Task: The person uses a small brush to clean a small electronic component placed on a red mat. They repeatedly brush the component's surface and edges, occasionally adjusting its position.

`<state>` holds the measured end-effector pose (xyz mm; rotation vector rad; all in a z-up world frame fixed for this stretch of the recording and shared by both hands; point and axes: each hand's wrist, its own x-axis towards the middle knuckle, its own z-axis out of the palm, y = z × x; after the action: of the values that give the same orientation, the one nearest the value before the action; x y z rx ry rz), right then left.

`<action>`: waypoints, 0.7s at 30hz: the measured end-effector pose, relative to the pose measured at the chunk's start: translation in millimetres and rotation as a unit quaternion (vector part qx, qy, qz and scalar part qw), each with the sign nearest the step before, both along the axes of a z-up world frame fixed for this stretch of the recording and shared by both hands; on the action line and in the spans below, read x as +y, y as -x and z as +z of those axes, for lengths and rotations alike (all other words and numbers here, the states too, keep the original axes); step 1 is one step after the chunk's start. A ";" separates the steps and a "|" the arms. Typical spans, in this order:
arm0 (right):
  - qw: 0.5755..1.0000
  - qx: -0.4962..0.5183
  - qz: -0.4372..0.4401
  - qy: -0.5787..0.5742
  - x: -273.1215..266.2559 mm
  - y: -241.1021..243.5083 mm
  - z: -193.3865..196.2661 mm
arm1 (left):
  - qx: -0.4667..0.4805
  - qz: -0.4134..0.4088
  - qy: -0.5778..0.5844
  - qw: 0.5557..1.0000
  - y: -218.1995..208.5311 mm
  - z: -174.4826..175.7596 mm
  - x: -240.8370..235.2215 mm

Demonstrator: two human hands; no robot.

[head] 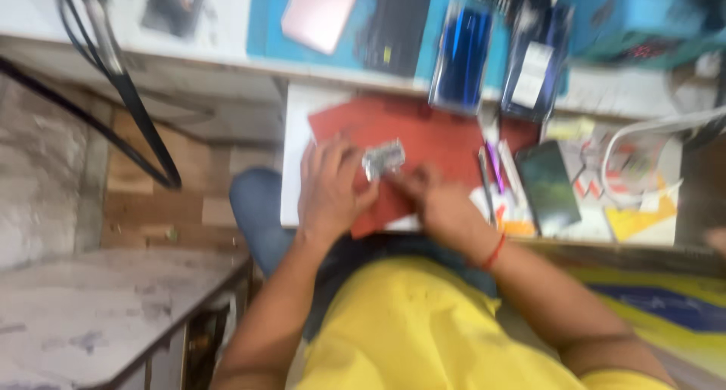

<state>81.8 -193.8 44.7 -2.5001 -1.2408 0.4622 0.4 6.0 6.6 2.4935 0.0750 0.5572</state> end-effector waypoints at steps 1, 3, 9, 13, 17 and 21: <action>1.000 0.002 -0.015 -0.002 0.3 -4.8 0.8 | -0.005 0.003 0.001 1.000 -4.0 5.0 1.7; 0.998 0.029 -0.048 -0.001 -4.1 -1.2 -3.8 | 0.000 0.005 0.006 1.000 -4.2 9.5 2.3; 0.998 0.065 -0.009 -0.024 -14.3 3.3 -18.9 | 0.011 0.014 0.007 1.000 1.5 4.6 0.7; 0.997 0.014 -0.074 -0.020 -8.8 -4.0 -3.7 | 0.017 0.014 0.004 1.000 -3.7 14.3 0.4; 0.999 0.020 -0.011 -0.021 -2.3 -5.2 1.2 | -0.010 0.014 -0.004 1.000 -0.5 15.0 2.3; 0.994 0.015 -0.112 -0.012 -8.1 -5.5 -9.0 | 0.014 0.015 -0.003 1.000 -2.5 1.7 -0.1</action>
<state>87.3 -201.9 35.7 -2.5618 -0.9347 0.4232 2.9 5.8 8.3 2.5092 0.1214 0.5351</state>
